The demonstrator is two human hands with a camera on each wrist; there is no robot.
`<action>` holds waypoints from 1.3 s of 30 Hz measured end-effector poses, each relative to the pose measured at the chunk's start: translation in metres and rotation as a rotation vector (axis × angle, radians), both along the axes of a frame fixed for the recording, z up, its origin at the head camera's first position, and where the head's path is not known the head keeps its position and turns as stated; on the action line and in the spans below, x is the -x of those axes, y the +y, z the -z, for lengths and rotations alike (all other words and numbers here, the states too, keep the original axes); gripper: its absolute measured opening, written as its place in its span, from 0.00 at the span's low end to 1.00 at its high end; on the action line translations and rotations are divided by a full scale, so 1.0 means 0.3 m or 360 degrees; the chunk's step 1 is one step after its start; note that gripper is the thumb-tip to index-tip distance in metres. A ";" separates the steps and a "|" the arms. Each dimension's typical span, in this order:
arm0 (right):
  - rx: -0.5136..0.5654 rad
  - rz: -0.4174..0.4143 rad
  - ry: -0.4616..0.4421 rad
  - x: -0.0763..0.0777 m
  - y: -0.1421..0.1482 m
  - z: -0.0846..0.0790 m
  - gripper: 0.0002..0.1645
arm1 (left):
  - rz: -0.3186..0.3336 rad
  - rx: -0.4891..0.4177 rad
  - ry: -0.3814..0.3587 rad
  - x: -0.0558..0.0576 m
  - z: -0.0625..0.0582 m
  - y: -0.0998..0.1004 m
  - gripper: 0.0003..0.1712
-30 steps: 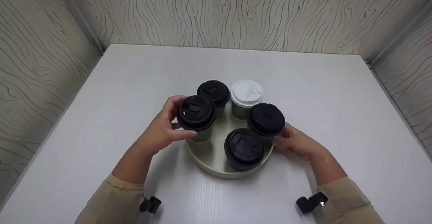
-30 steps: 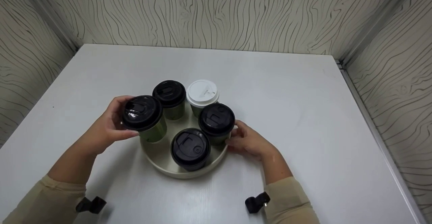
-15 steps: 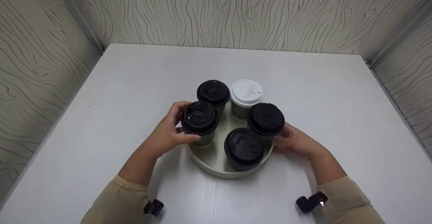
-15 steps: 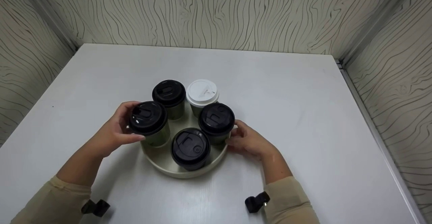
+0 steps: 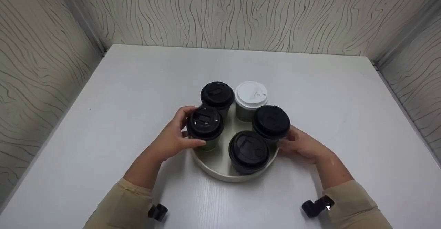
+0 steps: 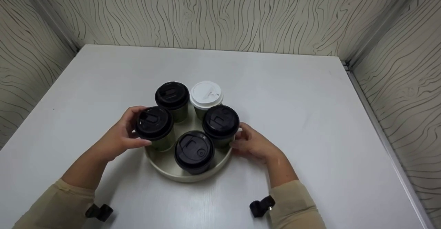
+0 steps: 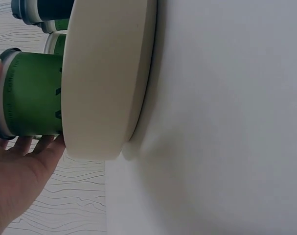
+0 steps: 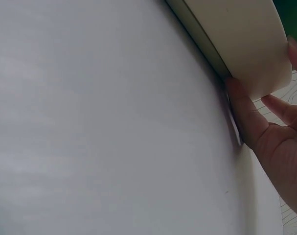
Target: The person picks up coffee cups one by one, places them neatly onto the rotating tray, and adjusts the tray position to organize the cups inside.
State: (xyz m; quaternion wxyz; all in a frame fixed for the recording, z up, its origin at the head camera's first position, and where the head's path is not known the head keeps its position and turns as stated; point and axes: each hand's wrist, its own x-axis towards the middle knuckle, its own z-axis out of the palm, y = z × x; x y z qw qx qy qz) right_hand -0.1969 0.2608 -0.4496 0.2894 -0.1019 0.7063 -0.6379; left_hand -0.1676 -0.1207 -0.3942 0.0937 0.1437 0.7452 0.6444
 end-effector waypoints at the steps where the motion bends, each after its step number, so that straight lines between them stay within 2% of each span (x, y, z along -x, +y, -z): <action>1: -0.0005 -0.0004 0.0007 0.000 0.001 0.000 0.48 | 0.0006 0.0007 -0.0004 -0.004 -0.009 0.002 0.48; 6: -0.0027 0.0011 0.0012 0.001 0.004 0.004 0.48 | 0.0042 0.0040 0.0006 -0.018 -0.046 0.012 0.47; 8: -0.0034 0.0022 0.0008 0.001 0.005 0.006 0.48 | 0.0039 0.0037 0.0000 -0.013 -0.040 0.012 0.48; 14: 0.0045 -0.0005 -0.0024 0.002 0.005 0.015 0.48 | 0.0059 0.0041 0.0029 0.019 0.025 0.004 0.48; 16: 0.0074 -0.0019 -0.0032 0.002 0.005 0.016 0.48 | 0.0076 0.0044 0.0039 0.023 0.034 0.001 0.49; 20: 0.0079 -0.0016 -0.0047 0.001 0.006 0.016 0.49 | 0.0102 0.0053 0.0014 0.009 -0.001 0.000 0.50; 23: 0.0052 -0.0015 -0.0054 0.004 0.006 0.011 0.49 | 0.0123 0.0073 0.0010 0.010 -0.008 -0.016 0.51; 26: 0.0027 -0.0033 -0.0049 0.013 0.008 0.001 0.47 | 0.0129 0.0096 0.0031 0.026 0.013 -0.045 0.52; 28: 0.0005 -0.0047 -0.0042 0.024 0.012 -0.011 0.45 | 0.0122 0.0119 0.0032 0.030 0.001 -0.063 0.52; 32: -0.0114 -0.0069 0.0000 0.062 0.034 -0.056 0.40 | 0.0146 0.0207 0.0066 0.049 -0.034 -0.104 0.51; 36: -0.0348 -0.0049 0.0051 0.105 0.061 -0.126 0.39 | 0.0183 0.0358 0.0105 0.080 -0.073 -0.155 0.49; 39: -0.0573 -0.0034 0.0162 0.132 0.080 -0.185 0.42 | 0.0120 0.0492 0.0118 0.108 -0.101 -0.194 0.45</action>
